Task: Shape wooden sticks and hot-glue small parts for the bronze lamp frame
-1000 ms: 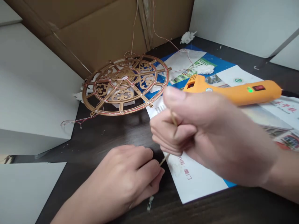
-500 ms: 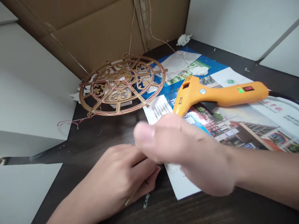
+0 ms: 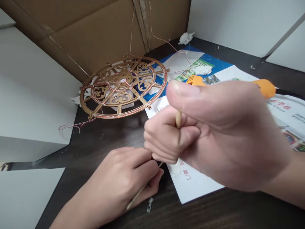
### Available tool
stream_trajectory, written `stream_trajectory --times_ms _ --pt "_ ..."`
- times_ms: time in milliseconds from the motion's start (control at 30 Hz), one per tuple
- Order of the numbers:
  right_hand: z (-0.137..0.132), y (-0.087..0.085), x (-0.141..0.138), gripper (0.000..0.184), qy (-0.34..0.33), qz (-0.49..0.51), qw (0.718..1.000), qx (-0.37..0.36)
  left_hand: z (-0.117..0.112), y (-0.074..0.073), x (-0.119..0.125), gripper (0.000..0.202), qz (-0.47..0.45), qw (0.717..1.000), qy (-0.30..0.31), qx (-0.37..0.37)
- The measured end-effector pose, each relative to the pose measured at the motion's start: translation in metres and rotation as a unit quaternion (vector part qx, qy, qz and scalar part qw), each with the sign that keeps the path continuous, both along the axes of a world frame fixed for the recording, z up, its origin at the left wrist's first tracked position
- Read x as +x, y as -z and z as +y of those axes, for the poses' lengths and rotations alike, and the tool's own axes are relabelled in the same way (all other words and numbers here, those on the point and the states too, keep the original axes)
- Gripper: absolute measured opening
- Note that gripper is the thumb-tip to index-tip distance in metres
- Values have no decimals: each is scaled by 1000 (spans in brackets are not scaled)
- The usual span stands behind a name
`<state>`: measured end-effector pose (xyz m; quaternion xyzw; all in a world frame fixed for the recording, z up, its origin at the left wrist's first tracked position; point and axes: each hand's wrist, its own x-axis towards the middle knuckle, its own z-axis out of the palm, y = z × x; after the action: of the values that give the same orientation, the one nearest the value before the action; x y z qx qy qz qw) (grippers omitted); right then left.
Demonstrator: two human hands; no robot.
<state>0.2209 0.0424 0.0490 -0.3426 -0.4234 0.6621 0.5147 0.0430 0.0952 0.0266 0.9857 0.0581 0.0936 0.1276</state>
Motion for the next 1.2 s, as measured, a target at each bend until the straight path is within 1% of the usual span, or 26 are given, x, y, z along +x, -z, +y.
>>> stream_trajectory --times_ms 67,200,267,333,400,467,500,533,600,667,700,767,867,967,1100,1200 --pt "2 -1 1 58 -2 36 999 38 0 -1 1 22 5 1000 0 3" --pt "0 5 -1 54 -22 55 998 31 0 0 0 22 9 1000 -2 1" --pt "-4 11 -4 52 -25 71 995 60 1 2 -1 21 3 1000 -6 -18" --pt "-7 17 -5 55 -27 82 992 88 1 5 -1 20 5 999 -12 -46" --pt "-8 18 -5 60 -34 88 991 99 2 7 -2 21 10 998 -18 -57" --pt "-8 16 -5 68 -40 97 991 85 3 8 -3 20 20 998 -16 -52" --pt "-8 14 -5 71 -43 100 992 62 3 8 -3 19 14 999 -14 -46" --pt "-7 12 -6 71 -46 102 993 35 3 7 -3 18 7 999 -12 -40" --pt "-6 10 -7 65 -41 103 994 -14 3 7 -3 18 0 999 -8 -33" --pt "-4 8 -7 58 -30 115 993 -19 2 6 -2 18 -7 1000 -9 -27" --pt "-3 8 -7 57 -26 123 992 -14 2 6 -2 18 -5 1000 -10 -26" --pt "0 8 -4 62 -18 137 990 -19 1 7 -1 18 -11 1000 -11 -22" --pt "4 9 -1 68 -21 151 987 -54 1 7 -1 18 -13 1000 -9 -21" --pt "4 12 -4 65 -20 155 987 -42 1 6 -1 18 -4 1000 -13 -19" --pt "-5 17 -16 66 22 136 990 -26 2 6 -2 23 22 999 -15 -23" --pt "-7 17 -21 70 44 127 991 16 2 9 -2 21 7 999 -17 -45"
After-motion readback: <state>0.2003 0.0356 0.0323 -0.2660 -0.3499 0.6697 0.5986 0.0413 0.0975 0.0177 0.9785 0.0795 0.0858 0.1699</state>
